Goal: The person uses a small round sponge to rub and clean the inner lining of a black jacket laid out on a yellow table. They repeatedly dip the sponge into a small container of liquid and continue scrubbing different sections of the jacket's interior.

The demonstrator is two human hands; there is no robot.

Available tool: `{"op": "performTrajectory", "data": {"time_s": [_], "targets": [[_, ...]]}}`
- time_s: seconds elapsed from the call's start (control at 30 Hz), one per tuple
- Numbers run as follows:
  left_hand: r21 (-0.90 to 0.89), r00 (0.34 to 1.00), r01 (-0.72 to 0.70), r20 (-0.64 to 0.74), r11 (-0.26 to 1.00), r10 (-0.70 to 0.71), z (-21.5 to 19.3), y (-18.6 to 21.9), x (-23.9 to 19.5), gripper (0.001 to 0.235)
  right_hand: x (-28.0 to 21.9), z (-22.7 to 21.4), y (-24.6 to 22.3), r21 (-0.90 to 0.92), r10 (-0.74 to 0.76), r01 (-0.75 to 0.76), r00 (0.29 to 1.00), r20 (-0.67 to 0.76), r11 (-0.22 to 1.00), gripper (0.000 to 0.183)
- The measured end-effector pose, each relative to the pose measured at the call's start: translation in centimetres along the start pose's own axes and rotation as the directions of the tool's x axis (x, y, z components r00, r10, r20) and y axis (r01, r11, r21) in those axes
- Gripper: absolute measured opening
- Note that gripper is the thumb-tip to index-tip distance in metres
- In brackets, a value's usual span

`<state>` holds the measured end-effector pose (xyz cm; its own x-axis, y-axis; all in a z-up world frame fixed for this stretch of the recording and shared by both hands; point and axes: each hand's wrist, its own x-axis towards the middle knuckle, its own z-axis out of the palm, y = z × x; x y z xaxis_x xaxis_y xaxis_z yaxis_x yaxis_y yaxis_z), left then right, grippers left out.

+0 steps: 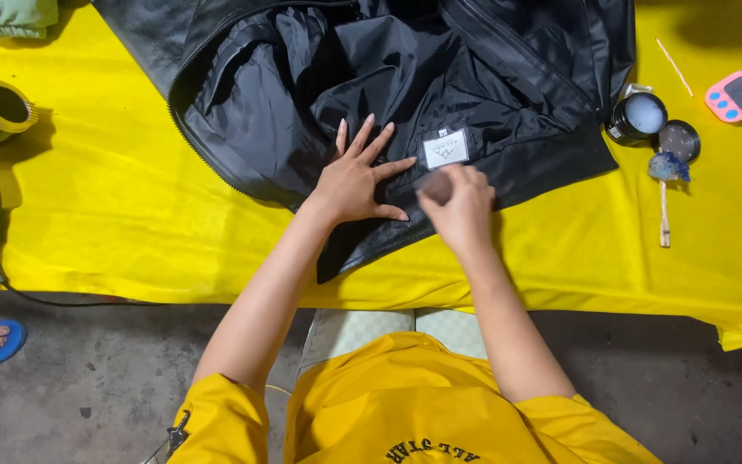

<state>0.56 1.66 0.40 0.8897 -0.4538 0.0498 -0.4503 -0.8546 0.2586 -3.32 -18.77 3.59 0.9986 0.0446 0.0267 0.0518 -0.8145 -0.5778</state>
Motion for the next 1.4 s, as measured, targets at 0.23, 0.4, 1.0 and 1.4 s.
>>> {"op": "performTrajectory", "data": {"time_s": [0.23, 0.4, 1.0, 1.4], "targets": [[-0.007, 0.997, 0.039, 0.068, 0.999, -0.039, -0.4, 0.3, -0.2, 0.101, 1.4, 2.0, 2.1, -0.064, -0.024, 0.022, 0.999, -0.023, 0.998, 0.044], [-0.002, 0.994, 0.049, 0.097, 0.999, -0.048, -0.3, 0.3, -0.2, 0.102, 2.0, 4.0, 1.6, -0.014, -0.126, 0.127, 0.990, 0.060, 0.992, 0.045], [-0.016, 0.995, 0.044, 0.085, 0.999, -0.042, 0.6, -0.4, 0.1, 0.102, 2.2, 4.7, -0.4, -0.083, -0.181, 0.190, 0.978, 0.106, 0.978, 0.044], [-0.022, 0.999, 0.040, 0.031, 0.999, -0.039, 0.0, 0.3, -0.4, 0.101, 2.2, 3.8, 3.0, -0.036, -0.112, 0.109, 0.989, -0.095, 0.993, 0.041]]}}
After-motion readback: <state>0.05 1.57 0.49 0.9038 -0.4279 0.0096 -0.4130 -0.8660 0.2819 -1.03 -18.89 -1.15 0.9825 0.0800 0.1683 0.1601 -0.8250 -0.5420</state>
